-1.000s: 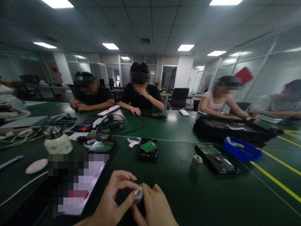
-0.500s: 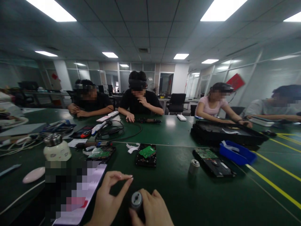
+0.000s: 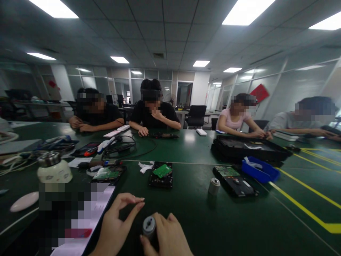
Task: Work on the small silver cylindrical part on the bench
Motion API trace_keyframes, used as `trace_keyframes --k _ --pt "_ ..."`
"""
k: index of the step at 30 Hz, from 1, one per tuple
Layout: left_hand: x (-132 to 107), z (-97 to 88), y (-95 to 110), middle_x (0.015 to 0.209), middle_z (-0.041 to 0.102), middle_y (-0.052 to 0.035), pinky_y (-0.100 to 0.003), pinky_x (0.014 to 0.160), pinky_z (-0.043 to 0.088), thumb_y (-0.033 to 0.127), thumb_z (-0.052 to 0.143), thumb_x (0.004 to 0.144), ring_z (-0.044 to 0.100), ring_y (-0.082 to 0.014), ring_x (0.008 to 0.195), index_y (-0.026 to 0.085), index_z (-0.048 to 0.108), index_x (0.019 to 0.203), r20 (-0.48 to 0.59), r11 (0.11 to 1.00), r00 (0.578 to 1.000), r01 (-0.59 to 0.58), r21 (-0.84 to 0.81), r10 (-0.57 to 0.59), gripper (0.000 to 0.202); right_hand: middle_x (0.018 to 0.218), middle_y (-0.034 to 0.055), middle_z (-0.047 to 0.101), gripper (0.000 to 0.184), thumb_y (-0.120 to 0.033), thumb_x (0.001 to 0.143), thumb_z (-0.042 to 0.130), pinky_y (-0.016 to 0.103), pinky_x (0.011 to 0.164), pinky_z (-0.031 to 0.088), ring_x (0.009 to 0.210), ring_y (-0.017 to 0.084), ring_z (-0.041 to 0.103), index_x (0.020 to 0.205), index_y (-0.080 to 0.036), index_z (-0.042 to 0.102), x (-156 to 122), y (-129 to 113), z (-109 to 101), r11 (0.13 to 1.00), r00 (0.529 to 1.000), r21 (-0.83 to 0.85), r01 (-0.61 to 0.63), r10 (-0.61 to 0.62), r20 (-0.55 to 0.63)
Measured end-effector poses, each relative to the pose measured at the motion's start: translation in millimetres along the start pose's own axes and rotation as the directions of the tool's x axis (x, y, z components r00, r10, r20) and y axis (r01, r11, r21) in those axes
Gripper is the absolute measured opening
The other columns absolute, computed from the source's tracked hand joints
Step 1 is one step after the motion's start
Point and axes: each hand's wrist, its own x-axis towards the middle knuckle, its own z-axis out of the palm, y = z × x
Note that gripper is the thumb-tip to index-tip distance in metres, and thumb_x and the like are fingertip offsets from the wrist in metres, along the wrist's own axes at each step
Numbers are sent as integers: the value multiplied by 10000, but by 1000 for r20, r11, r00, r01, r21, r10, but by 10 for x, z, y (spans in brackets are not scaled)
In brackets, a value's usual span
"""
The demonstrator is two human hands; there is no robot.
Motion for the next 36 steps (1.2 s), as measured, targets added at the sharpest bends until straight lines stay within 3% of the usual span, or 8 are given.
trace_keyframes --k 4,9,13,20,25,30,36 --pt "-103 -5 73 795 693 -26 -318 779 530 148 588 818 645 -199 898 218 507 837 67 966 969 -228 -120 237 108 892 47 660 146 -221 781 508 326 711 387 766 215 620 922 -197 536 -12 11 13 999 1000 42 22 -22 3" --pt "-117 -14 109 849 676 -47 -311 768 544 122 576 812 644 -199 905 220 481 954 156 960 950 -254 -117 270 198 960 71 662 225 -220 771 491 368 808 399 857 237 629 989 -193 541 -26 21 23 995 1000 101 18 -19 -1" --pt "-108 -23 147 830 662 -35 -297 738 541 112 592 783 658 -188 828 219 477 966 211 958 937 -255 -130 277 241 910 61 656 205 -240 767 505 374 801 406 793 231 633 963 -195 539 -30 40 43 996 999 83 30 -29 -19" --pt "-147 -1 145 828 661 -3 -265 756 545 132 595 803 673 -170 830 231 497 972 150 967 969 -165 -196 195 219 847 46 641 96 -225 788 506 322 670 395 708 206 615 877 -196 526 -4 34 36 999 999 11 42 -42 15" --pt "-122 -6 112 859 660 -48 -286 769 558 262 625 818 675 -205 866 206 663 885 193 986 980 -21 -164 53 96 906 65 659 158 -226 775 525 348 732 407 777 225 627 929 -191 539 -6 0 -5 998 1000 63 -2 1 20" --pt "-106 -10 121 891 643 -74 -291 764 564 347 653 797 670 -218 855 226 765 822 228 990 974 21 -142 12 167 902 52 661 174 -217 776 522 376 806 406 794 221 627 947 -199 541 -18 -22 -38 991 1000 133 -1 0 1" --pt "-107 6 123 864 639 -51 -273 763 554 289 640 803 672 -201 844 211 715 817 206 985 978 5 -175 32 108 919 62 660 162 -246 779 531 361 757 409 792 229 630 928 -186 550 -16 8 8 998 1000 69 2 -2 8"
